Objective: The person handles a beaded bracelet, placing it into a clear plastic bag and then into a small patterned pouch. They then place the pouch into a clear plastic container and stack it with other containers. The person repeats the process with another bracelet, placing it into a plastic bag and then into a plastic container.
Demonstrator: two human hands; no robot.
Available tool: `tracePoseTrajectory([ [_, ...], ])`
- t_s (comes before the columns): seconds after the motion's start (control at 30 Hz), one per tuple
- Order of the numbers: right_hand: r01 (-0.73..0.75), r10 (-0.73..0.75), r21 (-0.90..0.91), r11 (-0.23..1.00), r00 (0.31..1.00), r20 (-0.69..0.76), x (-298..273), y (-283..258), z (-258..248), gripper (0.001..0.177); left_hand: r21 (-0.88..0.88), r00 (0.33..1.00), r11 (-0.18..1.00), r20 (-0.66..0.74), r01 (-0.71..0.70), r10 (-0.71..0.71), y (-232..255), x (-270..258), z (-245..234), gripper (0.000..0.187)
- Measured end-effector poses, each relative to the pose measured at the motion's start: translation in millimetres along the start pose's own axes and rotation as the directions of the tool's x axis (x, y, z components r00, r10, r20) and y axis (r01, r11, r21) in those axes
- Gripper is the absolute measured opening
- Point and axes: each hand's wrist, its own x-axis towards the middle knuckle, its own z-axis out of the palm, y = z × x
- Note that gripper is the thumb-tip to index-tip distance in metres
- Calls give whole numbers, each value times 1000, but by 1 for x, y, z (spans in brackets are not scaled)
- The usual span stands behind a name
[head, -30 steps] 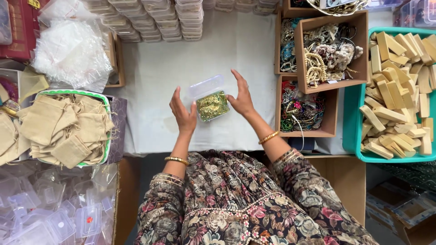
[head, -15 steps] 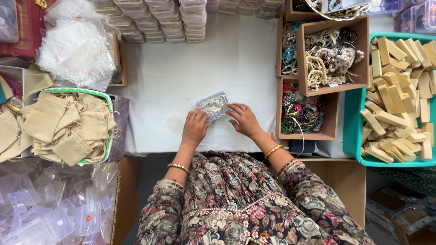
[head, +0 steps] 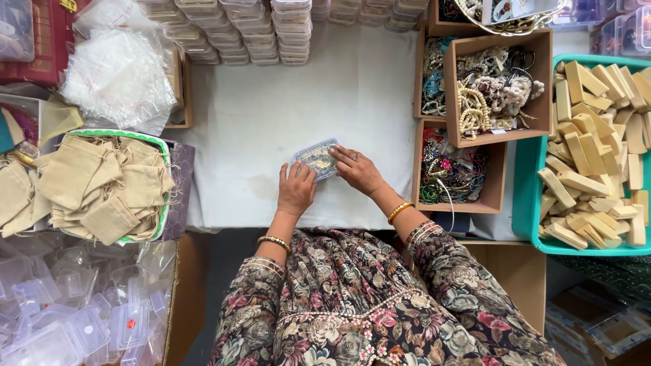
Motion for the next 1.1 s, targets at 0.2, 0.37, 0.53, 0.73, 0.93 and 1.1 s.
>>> tracePoseTrajectory([
  [0.2, -74, 66, -67, 995, 991, -117, -4, -9, 12, 19, 80, 996, 997, -82, -10, 17, -3, -5, 20, 16],
  [0.37, -138, 145, 74, 988, 985, -97, -5, -10, 12, 21, -31, 995, 999, -88, 41, -43, 4, 5, -6, 22],
  [0.53, -215, 242, 295, 931, 969, -58, -5, -25, -4, 23, -318, 954, 915, -83, 249, -288, 6, 11, -8, 27],
  [0.73, -471, 589, 447, 760, 790, -171, -18, -32, 35, 73, -633, 714, 531, 51, 564, -698, -12, 6, 56, 57],
  [0.93, -591, 787, 734, 333, 603, 129, 0, -21, 43, 75, -818, 566, 60, 340, 572, -751, -15, 4, 46, 50],
  [1.1, -432, 701, 852, 296, 704, 114, 31, -29, 23, 71, -844, 547, -295, 520, 448, -656, -45, 2, 19, 56],
])
